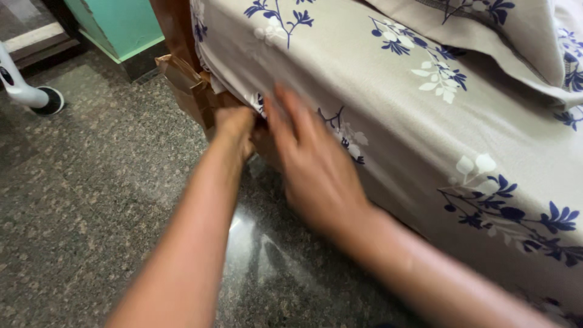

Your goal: The person tucks a floral-patterned bedsheet under the mattress of a wooden bed frame. They work along the side and corner of the bed, smoothing the fabric and pulling it tight to fit the mattress. The person then adjusts a matching pillow on the bed.

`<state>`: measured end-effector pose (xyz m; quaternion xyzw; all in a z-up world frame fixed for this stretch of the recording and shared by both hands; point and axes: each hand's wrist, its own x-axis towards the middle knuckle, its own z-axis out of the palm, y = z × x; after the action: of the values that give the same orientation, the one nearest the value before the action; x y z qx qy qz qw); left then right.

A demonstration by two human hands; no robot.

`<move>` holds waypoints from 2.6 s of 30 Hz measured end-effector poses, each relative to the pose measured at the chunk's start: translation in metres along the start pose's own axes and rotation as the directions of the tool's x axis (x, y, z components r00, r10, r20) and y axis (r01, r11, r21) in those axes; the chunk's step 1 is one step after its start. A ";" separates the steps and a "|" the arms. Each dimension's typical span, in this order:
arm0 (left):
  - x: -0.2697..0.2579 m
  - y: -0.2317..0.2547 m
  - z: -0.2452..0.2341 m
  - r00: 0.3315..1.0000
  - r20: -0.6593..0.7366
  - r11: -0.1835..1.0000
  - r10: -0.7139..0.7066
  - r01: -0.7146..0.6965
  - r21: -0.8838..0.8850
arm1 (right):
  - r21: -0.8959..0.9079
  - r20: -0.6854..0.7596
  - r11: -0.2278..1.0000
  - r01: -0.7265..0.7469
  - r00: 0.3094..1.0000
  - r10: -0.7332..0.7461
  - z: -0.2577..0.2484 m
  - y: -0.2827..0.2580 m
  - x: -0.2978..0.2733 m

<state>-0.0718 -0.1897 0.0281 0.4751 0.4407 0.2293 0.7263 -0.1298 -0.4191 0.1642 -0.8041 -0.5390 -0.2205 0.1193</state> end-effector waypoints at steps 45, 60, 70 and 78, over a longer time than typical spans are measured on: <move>-0.076 -0.012 0.076 0.936 0.320 0.677 -0.146 0.331 -0.657 | 0.070 0.705 0.794 -0.605 0.593 0.390 0.039 0.033 -0.042; -0.151 0.004 0.063 0.882 0.304 0.749 -0.359 0.467 -0.470 | -0.140 0.474 0.880 -0.454 0.750 0.462 0.010 0.011 -0.121; -0.112 0.005 0.069 0.888 0.329 0.827 -0.320 0.432 -0.360 | -0.131 0.541 0.861 -0.491 0.692 0.477 -0.012 0.012 -0.084; -0.156 0.042 0.070 0.988 -0.122 0.987 0.091 -0.074 0.143 | 0.200 0.120 0.961 -0.190 0.978 0.169 -0.078 0.049 -0.026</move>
<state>-0.0872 -0.3227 0.1423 0.5263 0.4811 0.2582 0.6518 -0.1109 -0.4925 0.2223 -0.8428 -0.4894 -0.1094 0.1956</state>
